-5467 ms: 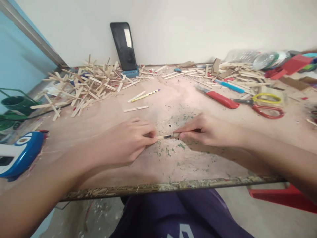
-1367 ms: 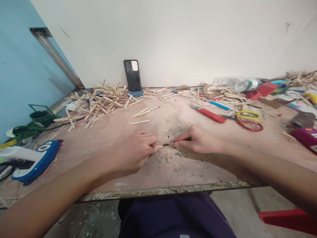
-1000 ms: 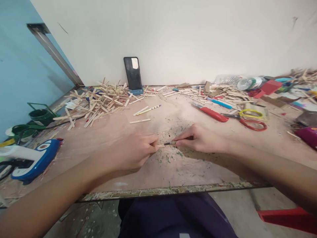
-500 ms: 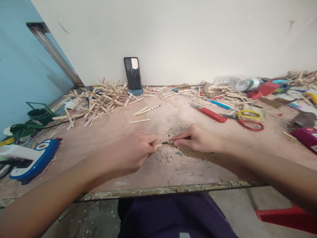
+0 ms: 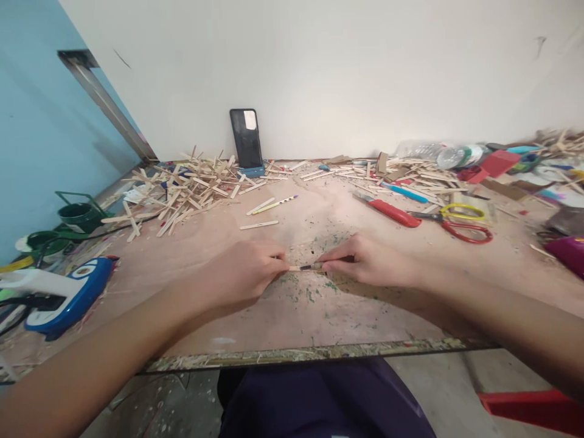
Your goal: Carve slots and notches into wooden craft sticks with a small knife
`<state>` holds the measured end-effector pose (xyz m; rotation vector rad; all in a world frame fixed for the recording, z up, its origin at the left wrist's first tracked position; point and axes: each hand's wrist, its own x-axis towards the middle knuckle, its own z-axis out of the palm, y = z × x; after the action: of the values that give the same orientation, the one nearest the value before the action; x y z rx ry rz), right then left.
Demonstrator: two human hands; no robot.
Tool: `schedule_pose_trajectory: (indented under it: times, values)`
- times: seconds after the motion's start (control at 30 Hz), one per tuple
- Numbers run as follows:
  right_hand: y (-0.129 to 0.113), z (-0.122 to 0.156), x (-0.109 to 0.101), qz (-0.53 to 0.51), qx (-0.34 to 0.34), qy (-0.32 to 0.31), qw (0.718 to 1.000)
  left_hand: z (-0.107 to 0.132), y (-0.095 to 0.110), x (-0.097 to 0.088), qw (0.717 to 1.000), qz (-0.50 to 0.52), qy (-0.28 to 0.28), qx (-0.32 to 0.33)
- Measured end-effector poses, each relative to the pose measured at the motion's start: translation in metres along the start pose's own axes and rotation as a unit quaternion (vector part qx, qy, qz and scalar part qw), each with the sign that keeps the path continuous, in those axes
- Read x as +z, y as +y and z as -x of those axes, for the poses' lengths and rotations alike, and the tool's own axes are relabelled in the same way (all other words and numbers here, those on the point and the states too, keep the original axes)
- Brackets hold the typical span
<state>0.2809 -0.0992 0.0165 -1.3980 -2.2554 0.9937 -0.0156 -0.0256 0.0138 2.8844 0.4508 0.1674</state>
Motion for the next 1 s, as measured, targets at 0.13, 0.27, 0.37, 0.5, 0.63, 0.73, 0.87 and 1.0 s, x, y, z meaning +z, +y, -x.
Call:
schedule_pose_trajectory:
  times: [0.13, 0.27, 0.37, 0.5, 0.63, 0.73, 0.87, 1.0]
  values:
    - [-0.002, 0.000, 0.002, 0.013, -0.004, 0.005, 1.000, 0.000, 0.003, -0.001, 1.000, -0.009, -0.012, 0.000]
    - [-0.002, 0.001, 0.003, 0.005, -0.010, 0.019, 1.000, 0.001, 0.004, 0.000, 0.999, -0.037, -0.016, 0.007]
    - [-0.003, 0.001, 0.002, -0.005, 0.010, 0.023, 1.000, 0.001, 0.003, 0.001, 0.999, -0.046, -0.011, 0.013]
    - [-0.005, 0.001, 0.000, -0.010, 0.012, 0.029, 0.999, 0.002, 0.003, 0.003, 0.998, -0.051, -0.001, 0.027]
    - [-0.006, 0.000, 0.001, -0.003, -0.006, 0.023, 1.000, 0.000, 0.005, 0.002, 0.998, -0.062, -0.001, 0.031]
    - [-0.006, 0.001, 0.002, -0.007, -0.014, 0.028, 0.999, -0.002, 0.007, -0.003, 0.997, -0.061, -0.017, 0.035]
    - [-0.008, 0.001, 0.003, -0.008, 0.009, 0.026, 1.000, -0.004, 0.007, -0.010, 0.997, -0.047, -0.052, 0.035]
    - [-0.006, 0.000, 0.001, -0.011, 0.021, 0.017, 1.000, -0.002, 0.007, -0.009, 0.996, -0.060, -0.057, 0.035]
